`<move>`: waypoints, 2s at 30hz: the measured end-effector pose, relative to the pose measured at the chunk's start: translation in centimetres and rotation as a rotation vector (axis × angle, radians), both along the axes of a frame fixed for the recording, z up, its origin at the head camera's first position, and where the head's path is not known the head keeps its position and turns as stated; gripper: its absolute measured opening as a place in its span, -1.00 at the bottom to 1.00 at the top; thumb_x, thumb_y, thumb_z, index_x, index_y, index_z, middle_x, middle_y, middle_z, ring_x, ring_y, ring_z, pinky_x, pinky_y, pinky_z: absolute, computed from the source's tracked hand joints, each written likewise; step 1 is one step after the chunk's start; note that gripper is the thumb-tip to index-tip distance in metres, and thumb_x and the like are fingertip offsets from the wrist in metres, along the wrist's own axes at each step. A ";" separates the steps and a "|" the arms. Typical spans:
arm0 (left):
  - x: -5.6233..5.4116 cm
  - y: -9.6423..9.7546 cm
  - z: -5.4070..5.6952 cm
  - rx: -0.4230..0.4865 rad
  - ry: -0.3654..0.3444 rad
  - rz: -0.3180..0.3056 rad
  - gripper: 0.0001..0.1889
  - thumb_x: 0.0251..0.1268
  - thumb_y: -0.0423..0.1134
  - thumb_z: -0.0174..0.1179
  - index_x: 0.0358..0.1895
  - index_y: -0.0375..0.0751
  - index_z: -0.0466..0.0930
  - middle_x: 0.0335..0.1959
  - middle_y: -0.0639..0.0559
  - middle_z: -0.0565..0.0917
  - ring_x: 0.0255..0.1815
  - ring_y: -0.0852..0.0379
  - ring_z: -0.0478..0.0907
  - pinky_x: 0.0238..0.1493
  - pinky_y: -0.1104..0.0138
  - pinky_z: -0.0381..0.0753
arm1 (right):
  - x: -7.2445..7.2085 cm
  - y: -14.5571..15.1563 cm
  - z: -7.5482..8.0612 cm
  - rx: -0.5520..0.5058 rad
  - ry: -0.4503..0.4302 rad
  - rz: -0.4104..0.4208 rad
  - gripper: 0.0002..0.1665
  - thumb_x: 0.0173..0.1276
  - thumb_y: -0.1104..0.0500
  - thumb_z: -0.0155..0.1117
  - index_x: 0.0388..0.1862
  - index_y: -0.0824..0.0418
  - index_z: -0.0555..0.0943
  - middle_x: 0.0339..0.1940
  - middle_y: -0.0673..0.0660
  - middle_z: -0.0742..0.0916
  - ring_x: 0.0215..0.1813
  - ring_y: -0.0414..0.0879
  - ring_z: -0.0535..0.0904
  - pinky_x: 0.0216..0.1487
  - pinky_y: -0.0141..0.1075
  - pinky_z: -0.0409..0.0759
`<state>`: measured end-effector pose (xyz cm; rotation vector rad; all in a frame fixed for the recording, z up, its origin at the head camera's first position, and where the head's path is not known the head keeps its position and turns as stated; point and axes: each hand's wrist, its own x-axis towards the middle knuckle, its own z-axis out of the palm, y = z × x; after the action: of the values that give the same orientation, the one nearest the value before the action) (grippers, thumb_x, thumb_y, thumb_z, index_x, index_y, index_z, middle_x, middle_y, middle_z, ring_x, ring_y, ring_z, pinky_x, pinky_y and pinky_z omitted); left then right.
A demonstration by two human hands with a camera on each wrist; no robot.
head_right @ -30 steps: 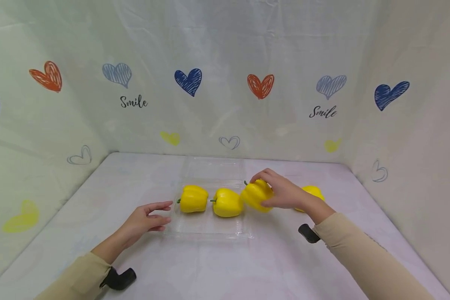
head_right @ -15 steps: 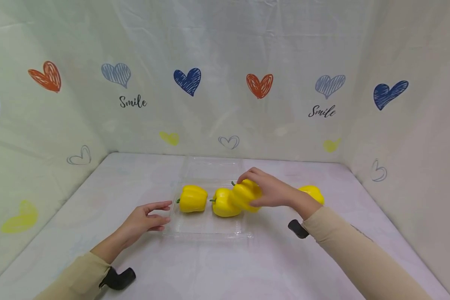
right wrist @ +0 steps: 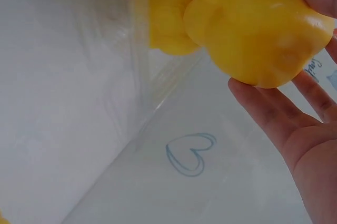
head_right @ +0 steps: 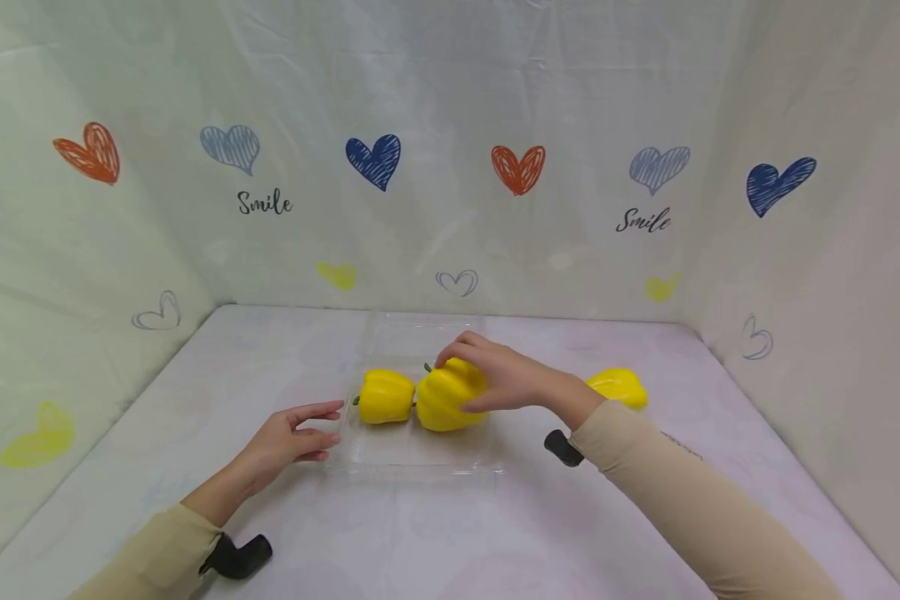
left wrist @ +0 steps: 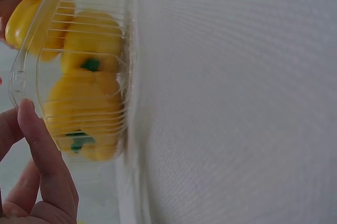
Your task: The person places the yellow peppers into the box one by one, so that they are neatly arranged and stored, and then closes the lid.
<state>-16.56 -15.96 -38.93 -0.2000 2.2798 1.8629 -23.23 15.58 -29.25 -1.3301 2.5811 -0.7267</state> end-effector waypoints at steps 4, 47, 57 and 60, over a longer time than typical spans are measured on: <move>0.0 0.0 0.0 0.002 0.002 -0.002 -0.48 0.11 -0.38 0.31 0.21 -0.17 0.47 0.11 -0.13 0.47 -0.42 0.05 0.57 -0.26 0.28 0.65 | 0.1 -1.5 0.1 0.005 0.008 0.061 -0.41 0.07 0.27 0.40 0.10 0.05 0.43 0.09 0.00 0.44 0.09 -0.08 0.38 -0.03 -0.20 0.53; 0.1 -0.1 -0.1 0.009 0.019 -0.010 -0.43 0.03 -0.27 0.38 0.20 -0.17 0.49 0.09 -0.13 0.47 -0.42 0.03 0.61 -0.25 0.29 0.65 | 1.0 -8.5 -2.4 0.200 -0.027 0.271 -0.48 0.20 0.16 0.36 0.18 0.05 0.53 0.16 0.06 0.49 0.16 -0.08 0.40 0.00 -0.38 0.52; 0.2 -0.2 -0.1 -0.005 0.014 -0.010 -0.43 0.03 -0.24 0.39 0.20 -0.15 0.50 0.09 -0.12 0.48 -0.45 0.03 0.62 -0.25 0.30 0.64 | 1.7 -9.6 -2.9 0.334 0.055 0.230 -0.46 0.15 0.11 0.40 0.16 -0.08 0.57 0.14 -0.02 0.52 0.19 -0.13 0.39 0.24 -0.29 0.34; 0.1 -0.2 -0.1 -0.007 0.013 -0.007 -0.43 0.02 -0.24 0.39 0.20 -0.15 0.50 0.09 -0.12 0.48 -0.45 0.03 0.61 -0.25 0.30 0.64 | 1.5 -9.3 -2.9 0.338 0.034 0.240 -0.43 0.17 0.12 0.38 0.20 -0.08 0.53 0.19 -0.02 0.49 0.24 -0.12 0.36 0.27 -0.28 0.30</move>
<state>-16.44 -16.13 -39.06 -0.1813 2.2925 1.8588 -21.74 6.30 -32.12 -1.5068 2.3715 -0.2172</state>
